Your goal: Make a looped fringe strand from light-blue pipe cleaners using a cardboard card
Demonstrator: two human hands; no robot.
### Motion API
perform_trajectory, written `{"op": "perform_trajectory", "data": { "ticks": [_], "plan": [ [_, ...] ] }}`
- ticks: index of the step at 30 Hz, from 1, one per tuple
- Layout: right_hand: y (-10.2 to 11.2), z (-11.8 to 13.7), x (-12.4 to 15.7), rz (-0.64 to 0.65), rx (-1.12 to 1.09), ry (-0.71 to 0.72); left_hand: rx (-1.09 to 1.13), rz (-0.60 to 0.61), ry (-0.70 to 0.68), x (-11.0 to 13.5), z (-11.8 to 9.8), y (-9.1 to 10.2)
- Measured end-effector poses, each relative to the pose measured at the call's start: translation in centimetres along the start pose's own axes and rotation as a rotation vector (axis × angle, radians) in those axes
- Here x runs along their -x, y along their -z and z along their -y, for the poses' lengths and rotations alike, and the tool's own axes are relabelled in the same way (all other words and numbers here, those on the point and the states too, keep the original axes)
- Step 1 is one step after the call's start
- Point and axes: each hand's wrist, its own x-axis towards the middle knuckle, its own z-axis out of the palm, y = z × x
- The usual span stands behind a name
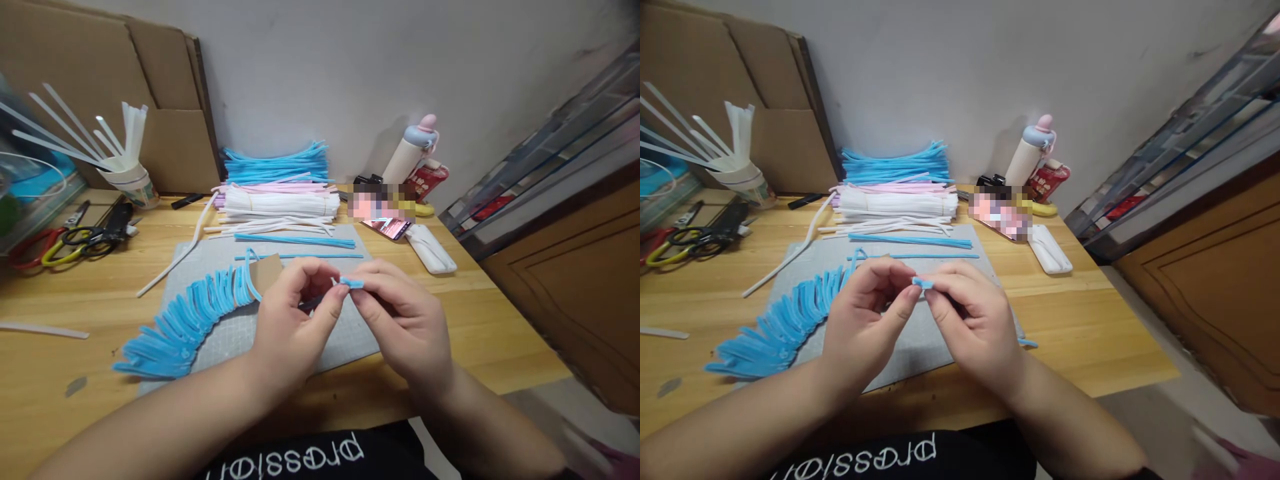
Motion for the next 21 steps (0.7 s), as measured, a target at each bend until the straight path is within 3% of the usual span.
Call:
{"op": "perform_trajectory", "data": {
  "ticks": [21],
  "plan": [
    [0.35, 0.42, -0.82, 0.023, 0.036, -0.072, -0.023, 0.044, -0.020, -0.52, -0.31, 0.45]
  ]
}}
